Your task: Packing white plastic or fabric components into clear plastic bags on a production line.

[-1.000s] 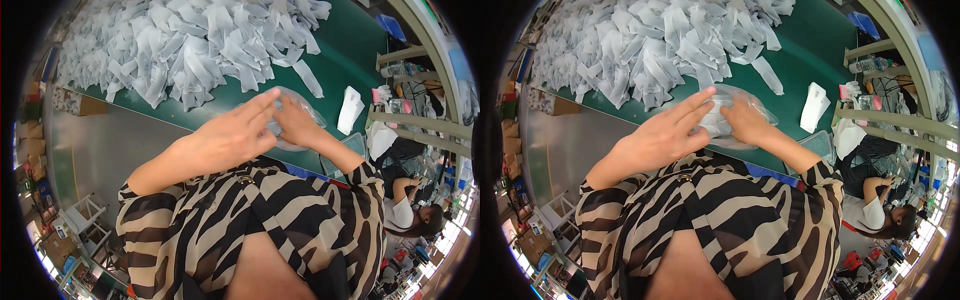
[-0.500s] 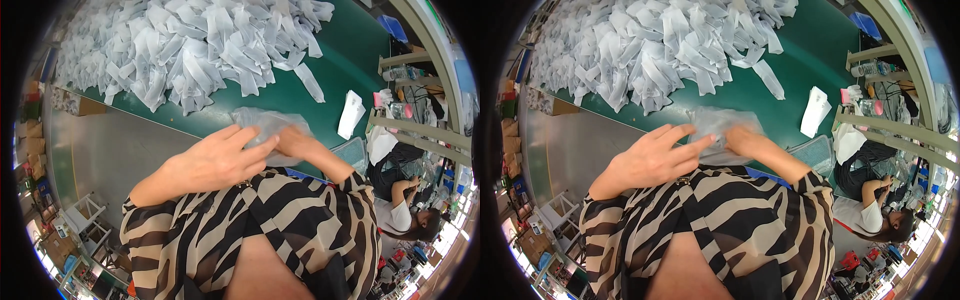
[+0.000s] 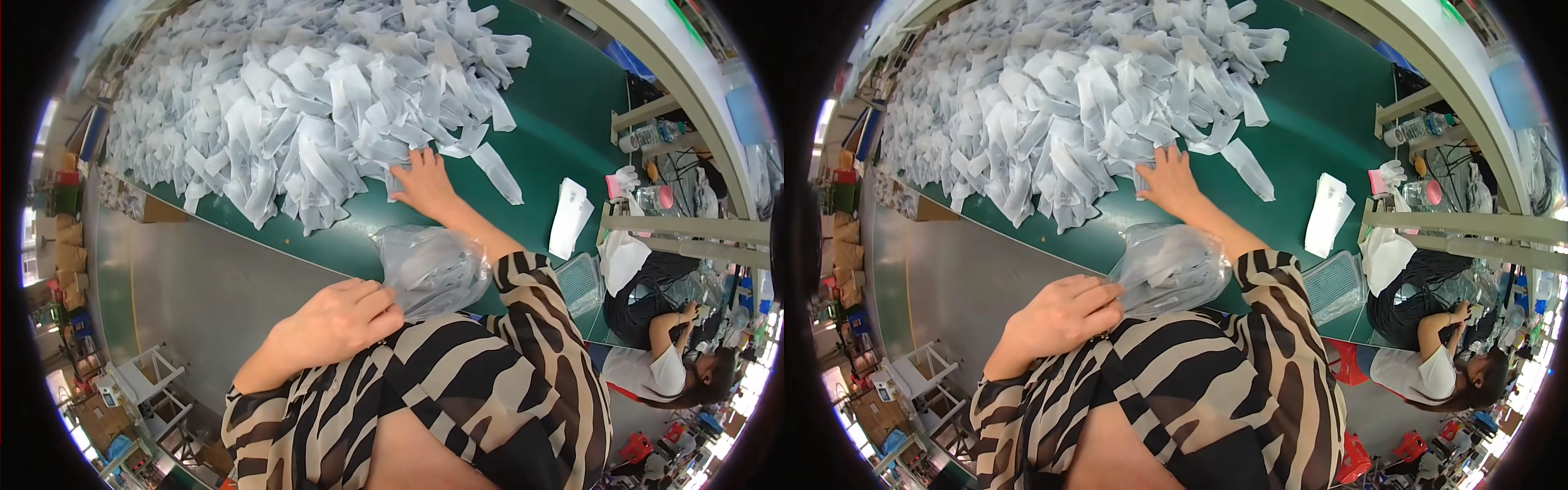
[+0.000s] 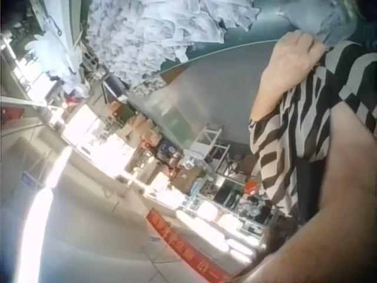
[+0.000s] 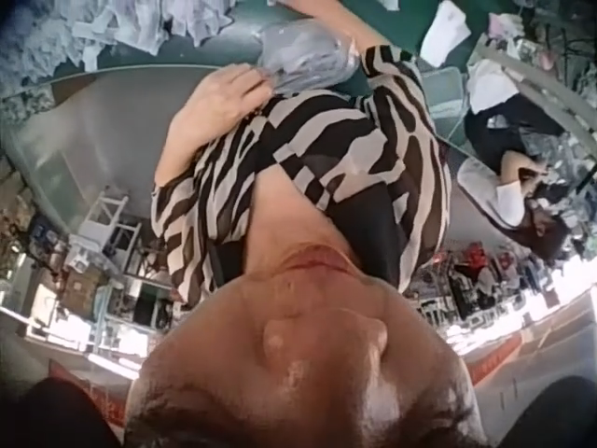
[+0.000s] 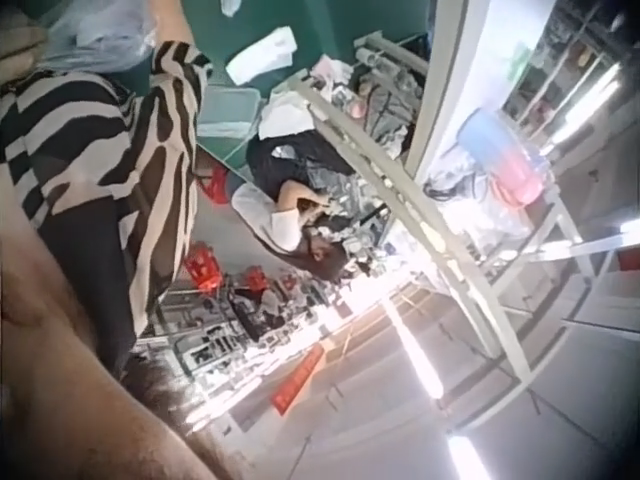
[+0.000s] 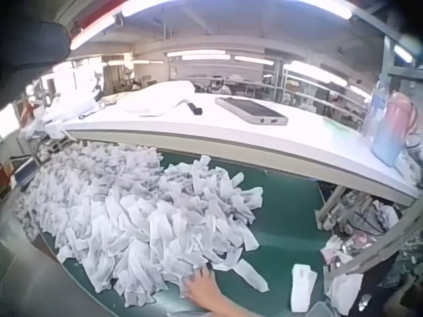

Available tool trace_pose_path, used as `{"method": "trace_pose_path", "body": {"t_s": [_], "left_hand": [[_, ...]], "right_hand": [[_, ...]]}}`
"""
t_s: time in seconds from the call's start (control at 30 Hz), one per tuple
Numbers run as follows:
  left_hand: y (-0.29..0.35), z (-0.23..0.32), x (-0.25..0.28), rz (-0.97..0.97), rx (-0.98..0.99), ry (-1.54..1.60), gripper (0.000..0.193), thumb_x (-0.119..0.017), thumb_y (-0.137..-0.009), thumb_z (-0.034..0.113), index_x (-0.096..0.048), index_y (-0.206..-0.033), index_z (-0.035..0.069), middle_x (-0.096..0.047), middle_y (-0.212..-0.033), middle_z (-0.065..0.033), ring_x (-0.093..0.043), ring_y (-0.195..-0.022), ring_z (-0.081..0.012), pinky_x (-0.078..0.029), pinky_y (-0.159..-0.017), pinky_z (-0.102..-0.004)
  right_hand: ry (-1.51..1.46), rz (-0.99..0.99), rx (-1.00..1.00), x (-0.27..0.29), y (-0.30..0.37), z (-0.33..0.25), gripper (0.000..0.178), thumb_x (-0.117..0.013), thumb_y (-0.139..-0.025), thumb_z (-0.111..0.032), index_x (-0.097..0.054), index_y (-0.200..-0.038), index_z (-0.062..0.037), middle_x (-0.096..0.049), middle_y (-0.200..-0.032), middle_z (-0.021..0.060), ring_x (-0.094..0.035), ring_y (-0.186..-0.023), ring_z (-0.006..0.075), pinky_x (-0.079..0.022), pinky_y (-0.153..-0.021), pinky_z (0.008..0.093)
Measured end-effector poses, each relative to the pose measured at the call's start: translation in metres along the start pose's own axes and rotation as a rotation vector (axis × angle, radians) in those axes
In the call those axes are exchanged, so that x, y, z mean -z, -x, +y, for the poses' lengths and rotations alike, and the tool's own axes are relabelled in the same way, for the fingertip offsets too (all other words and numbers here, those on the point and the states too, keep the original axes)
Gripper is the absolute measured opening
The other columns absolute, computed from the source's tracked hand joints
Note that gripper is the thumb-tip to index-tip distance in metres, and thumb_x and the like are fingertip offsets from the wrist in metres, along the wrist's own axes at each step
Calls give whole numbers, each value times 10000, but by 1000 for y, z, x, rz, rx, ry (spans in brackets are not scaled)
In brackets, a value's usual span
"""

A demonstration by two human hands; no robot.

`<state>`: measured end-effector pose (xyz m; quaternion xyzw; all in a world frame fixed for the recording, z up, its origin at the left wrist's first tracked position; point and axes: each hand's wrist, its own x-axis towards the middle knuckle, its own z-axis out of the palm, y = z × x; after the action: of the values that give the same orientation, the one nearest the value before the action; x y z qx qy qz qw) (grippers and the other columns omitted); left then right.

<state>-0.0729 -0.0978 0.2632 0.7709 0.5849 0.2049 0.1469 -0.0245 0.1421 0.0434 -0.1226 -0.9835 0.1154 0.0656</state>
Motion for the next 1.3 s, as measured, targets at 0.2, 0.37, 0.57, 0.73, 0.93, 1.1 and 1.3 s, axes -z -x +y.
{"method": "trace_pose_path", "body": {"t_s": [0.2, 0.37, 0.57, 0.73, 0.93, 1.1, 1.3], "left_hand": [[-12, 3, -2, -62, 5, -18, 161, -653, -743, 91, -574, -870, 33, -643, -1008, -89, -650, -892, -241, -545, -772, -346], [-14, 7, -2, -60, 1, -36, 159, -646, -746, 86, -580, -879, 31, -646, -1014, -93, -647, -902, -244, -540, -783, -350], [-11, 9, -5, -42, -9, -37, 164, -647, -747, 86, -586, -889, 30, -647, -1009, -97, -647, -909, -251, -538, -785, -357], [-12, 8, -6, -11, -11, -1, 164, -651, -745, 85, -585, -885, 29, -650, -1001, -102, -650, -896, -257, -540, -779, -357], [-19, 5, -5, -34, -40, 6, 166, -663, -744, 83, -587, -877, 22, -652, -995, -106, -651, -876, -262, -545, -770, -361], [-13, 5, -6, -41, -17, -5, 167, -664, -750, 83, -593, -886, 16, -651, -996, -109, -651, -879, -263, -546, -774, -363], [-11, 4, -5, -14, 1, -11, 165, -656, -755, 79, -599, -896, 15, -648, -1001, -111, -650, -885, -264, -547, -784, -362]], "right_hand": [[-22, 157, -189, -29, 10, 8, 460, -767, -777, -358, -619, -1184, -205, -459, -1305, 215, -433, -1169, 440, -418, -925, 536], [-69, 222, -135, -24, 35, 32, 423, -769, -765, -331, -642, -1135, -169, -476, -1273, 206, -447, -1151, 436, -442, -877, 523], [-116, 267, -256, -17, 86, 36, 394, -771, -758, -301, -647, -1088, -126, -471, -1251, 225, -469, -1104, 429, -467, -889, 482], [-155, 142, -643, -9, 87, 4, 379, -763, -770, -276, -651, -1076, -81, -476, -1185, 243, -497, -1083, 430, -503, -836, 469], [-753, 222, -661, -37, 80, -7, 389, -753, -786, -228, -646, -1122, -65, -498, -1162, 220, -559, -1052, 402, -523, -811, 455], [-495, 172, -234, -7, 84, 34, 415, -748, -795, -204, -623, -1167, -70, -525, -1148, 170, -603, -998, 369, -525, -819, 442], [-390, 25, -263, -4, 92, 47, 487, -764, -768, -175, -585, -1207, -66, -547, -1134, 149, -588, -1029, 356, -513, -856, 425]]}}
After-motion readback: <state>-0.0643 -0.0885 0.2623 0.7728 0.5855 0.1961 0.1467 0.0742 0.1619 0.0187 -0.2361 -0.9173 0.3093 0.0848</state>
